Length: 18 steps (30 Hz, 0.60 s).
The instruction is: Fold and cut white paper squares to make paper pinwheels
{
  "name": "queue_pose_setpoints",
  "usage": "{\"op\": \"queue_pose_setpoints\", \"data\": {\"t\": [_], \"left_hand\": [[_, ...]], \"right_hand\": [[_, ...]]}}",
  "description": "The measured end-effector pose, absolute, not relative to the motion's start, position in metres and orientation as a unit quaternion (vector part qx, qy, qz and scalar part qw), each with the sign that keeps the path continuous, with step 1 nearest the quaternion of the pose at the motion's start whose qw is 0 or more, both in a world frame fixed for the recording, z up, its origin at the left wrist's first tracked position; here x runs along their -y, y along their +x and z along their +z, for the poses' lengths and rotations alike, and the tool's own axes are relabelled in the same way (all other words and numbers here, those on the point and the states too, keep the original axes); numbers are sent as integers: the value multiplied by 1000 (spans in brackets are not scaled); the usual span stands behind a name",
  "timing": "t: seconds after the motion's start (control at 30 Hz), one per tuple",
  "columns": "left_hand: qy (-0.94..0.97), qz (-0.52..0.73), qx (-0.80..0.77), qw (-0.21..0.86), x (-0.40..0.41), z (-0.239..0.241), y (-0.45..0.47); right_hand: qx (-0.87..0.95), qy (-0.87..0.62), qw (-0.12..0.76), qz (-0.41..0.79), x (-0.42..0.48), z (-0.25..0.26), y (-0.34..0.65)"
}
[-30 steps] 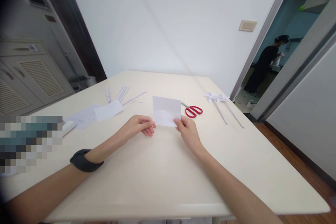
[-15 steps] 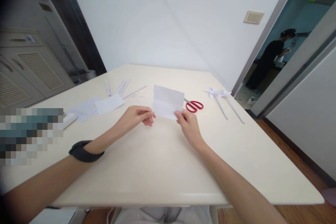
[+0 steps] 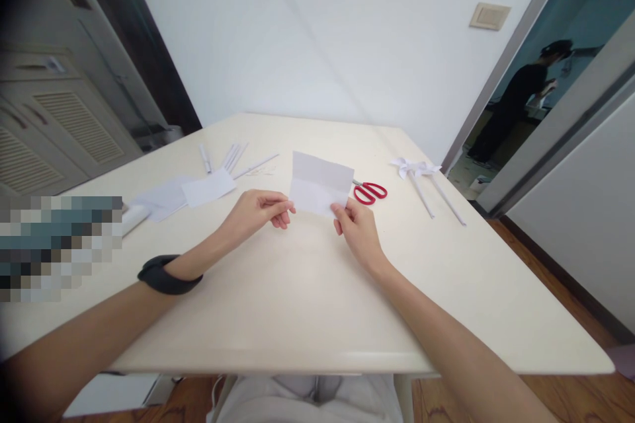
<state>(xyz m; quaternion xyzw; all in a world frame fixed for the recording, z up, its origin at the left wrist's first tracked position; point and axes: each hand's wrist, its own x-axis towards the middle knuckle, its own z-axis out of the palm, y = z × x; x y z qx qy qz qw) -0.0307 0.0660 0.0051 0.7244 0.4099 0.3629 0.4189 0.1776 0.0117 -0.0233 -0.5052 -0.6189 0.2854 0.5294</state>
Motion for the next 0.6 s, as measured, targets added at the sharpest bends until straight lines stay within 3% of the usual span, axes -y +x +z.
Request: {"op": "queue_pose_setpoints", "data": {"t": [0.6], "left_hand": [[734, 326, -381, 458, -70, -1, -32]], "right_hand": [[627, -503, 535, 261, -8, -17, 177]]}}
